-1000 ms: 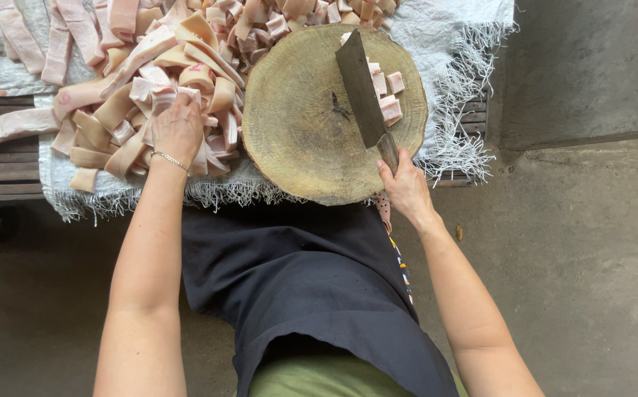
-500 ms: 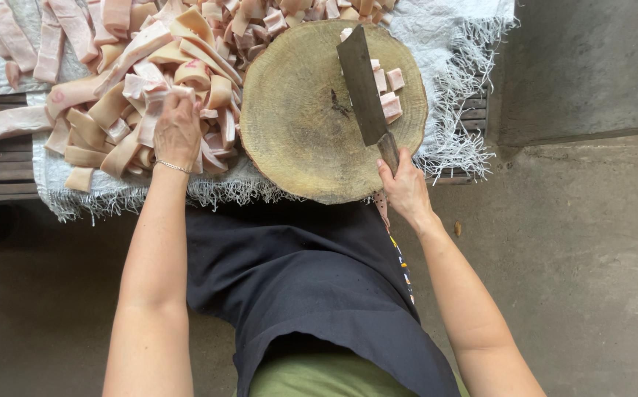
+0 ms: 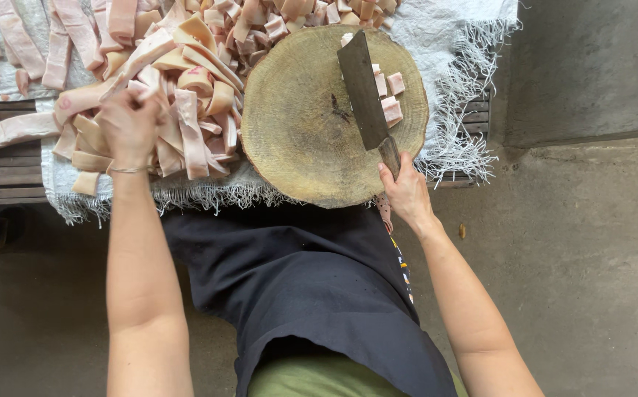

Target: The person cuts strips of pork belly into small cubes using a cleaver on a round wooden cutting board. The cut pieces are pushed aside to form a growing pile while additional strips are taken from a nearby stack.

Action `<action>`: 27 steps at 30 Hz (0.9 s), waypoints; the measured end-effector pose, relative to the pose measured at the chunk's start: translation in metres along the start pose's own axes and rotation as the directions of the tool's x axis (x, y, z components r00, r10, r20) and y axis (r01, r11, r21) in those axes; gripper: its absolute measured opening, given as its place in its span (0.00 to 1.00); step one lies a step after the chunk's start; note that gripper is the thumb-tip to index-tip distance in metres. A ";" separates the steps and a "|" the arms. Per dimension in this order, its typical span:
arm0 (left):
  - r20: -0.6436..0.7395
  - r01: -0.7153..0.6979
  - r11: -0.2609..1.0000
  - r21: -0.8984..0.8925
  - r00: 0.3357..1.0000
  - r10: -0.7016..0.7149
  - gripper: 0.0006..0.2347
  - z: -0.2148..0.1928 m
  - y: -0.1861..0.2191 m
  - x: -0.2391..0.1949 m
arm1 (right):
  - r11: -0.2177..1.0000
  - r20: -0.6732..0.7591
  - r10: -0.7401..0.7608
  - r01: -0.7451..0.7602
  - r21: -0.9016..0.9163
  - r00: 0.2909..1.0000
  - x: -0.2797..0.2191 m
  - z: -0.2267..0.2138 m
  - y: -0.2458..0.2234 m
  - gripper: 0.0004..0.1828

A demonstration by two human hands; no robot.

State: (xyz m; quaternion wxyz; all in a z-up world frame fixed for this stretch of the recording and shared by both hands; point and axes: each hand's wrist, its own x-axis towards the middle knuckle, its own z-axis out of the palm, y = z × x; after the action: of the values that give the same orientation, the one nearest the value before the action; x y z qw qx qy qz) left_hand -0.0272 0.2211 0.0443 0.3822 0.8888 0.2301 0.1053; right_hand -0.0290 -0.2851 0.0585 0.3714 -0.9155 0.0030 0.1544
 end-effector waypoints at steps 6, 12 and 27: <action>0.094 -0.346 0.933 -0.098 0.930 0.355 0.08 -0.016 0.130 -0.011 | 1.000 0.000 0.009 -0.009 0.002 1.000 0.000 0.000 0.002 0.22; 0.311 -0.626 0.767 -0.139 0.708 0.634 0.06 0.108 0.142 -0.088 | 1.000 -0.010 0.023 -0.023 0.014 1.000 -0.002 0.001 0.000 0.24; 0.397 0.117 0.983 -0.143 0.916 -0.051 0.15 0.184 0.126 -0.146 | 0.999 -0.047 -0.016 0.015 -0.031 0.999 -0.005 0.010 -0.001 0.23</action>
State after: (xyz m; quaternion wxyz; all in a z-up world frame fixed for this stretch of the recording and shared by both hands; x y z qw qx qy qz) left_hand -0.0460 -0.0425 0.0081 0.4962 0.8467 0.1777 -0.0728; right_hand -0.0366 -0.2785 0.0539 0.3583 -0.9246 0.0023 0.1297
